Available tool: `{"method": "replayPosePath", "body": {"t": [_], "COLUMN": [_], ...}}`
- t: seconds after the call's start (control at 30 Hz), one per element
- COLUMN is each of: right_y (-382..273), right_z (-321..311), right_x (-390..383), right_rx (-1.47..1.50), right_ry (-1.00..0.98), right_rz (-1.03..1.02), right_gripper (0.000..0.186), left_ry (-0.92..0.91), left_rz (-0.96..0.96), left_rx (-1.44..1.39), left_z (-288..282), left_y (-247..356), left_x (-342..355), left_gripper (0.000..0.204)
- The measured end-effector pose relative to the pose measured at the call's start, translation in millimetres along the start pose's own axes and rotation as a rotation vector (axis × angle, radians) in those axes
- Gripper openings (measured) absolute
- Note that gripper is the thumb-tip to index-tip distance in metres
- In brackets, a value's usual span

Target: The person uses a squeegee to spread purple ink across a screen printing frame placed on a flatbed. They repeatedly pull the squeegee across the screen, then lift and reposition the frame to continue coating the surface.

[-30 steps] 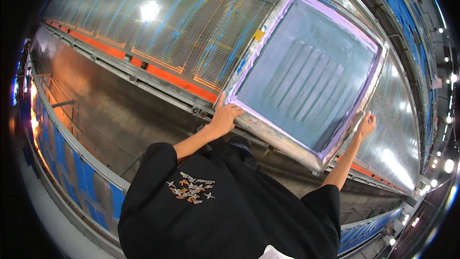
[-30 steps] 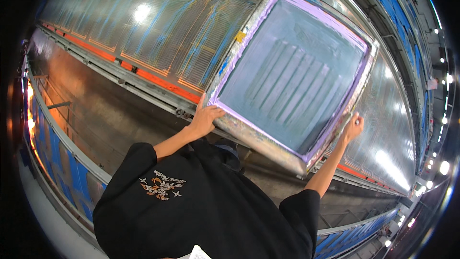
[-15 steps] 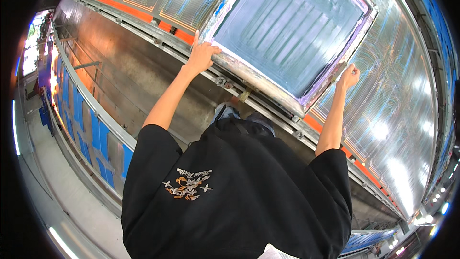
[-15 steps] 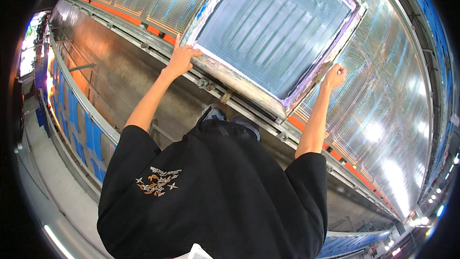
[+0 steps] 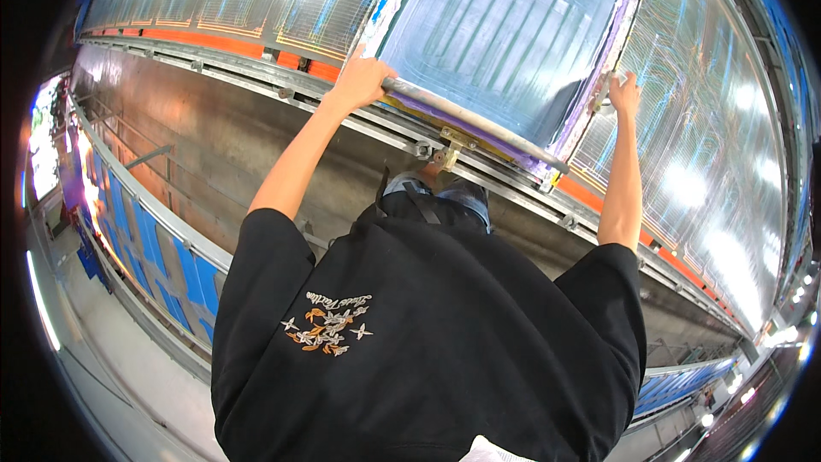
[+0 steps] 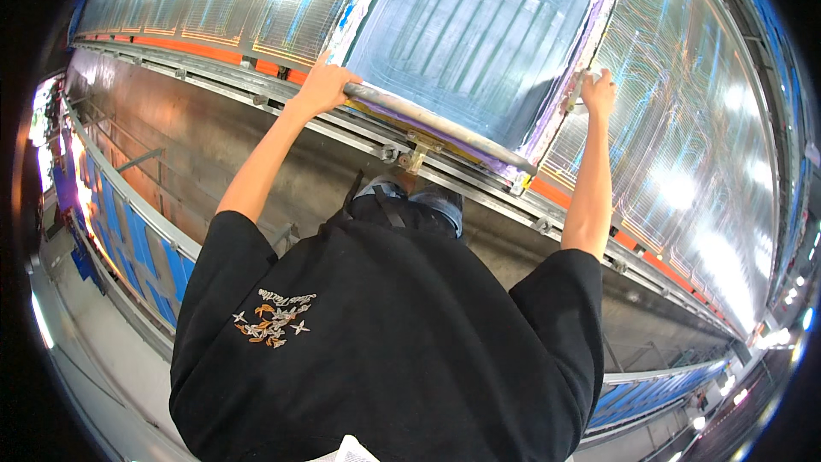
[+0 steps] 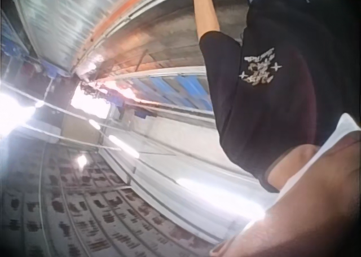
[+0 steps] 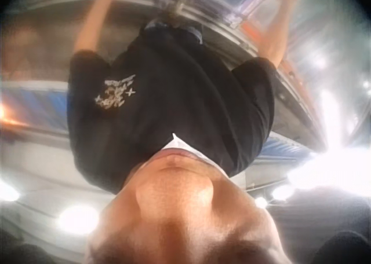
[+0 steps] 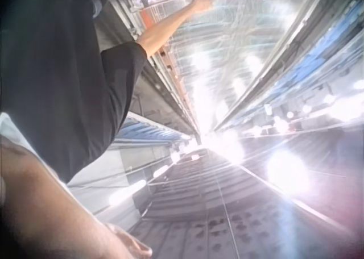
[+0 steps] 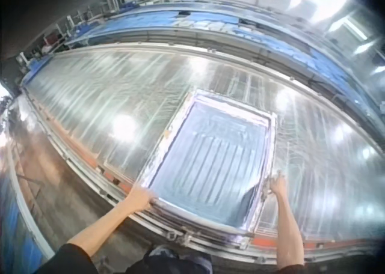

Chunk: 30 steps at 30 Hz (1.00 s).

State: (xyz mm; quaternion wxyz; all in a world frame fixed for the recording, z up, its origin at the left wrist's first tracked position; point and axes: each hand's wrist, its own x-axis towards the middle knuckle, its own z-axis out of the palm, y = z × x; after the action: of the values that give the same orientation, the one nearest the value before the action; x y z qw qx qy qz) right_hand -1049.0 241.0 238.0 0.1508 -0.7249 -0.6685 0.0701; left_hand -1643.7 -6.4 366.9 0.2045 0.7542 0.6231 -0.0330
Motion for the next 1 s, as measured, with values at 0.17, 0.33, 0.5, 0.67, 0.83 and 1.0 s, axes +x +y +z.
{"method": "replayPosePath", "body": {"t": [0.17,0.33,0.5,0.67,0.83,1.0], "right_y": [-170,-172,-174,-168,-170,-176], "right_z": [-112,-113,-119,-99,-57,-18], "right_x": [-116,-204,-238,-281,-283,-131], "right_rx": [0.214,0.09,0.144,0.121,0.045,0.023], "right_ry": [-0.674,-0.763,-0.625,-0.435,-0.238,-0.053], "right_rz": [-0.301,-0.248,-0.375,-0.455,-0.371,-0.39], "right_gripper": [0.087,0.039,0.025,0.053,0.07,0.067], "left_ry": [-0.077,-0.117,-0.113,0.17,0.307,0.402], "left_rz": [-0.017,0.024,0.007,0.039,-0.017,0.05], "left_rx": [0.001,-0.013,-0.048,-0.084,-0.023,0.05], "left_z": [-22,-59,-13,19,28,-8], "left_y": [-12,4,-14,-9,-4,-34], "left_x": [-4,12,-18,-53,-31,119], "left_gripper": [0.025,0.025,0.03,0.044,0.064,0.069]}}
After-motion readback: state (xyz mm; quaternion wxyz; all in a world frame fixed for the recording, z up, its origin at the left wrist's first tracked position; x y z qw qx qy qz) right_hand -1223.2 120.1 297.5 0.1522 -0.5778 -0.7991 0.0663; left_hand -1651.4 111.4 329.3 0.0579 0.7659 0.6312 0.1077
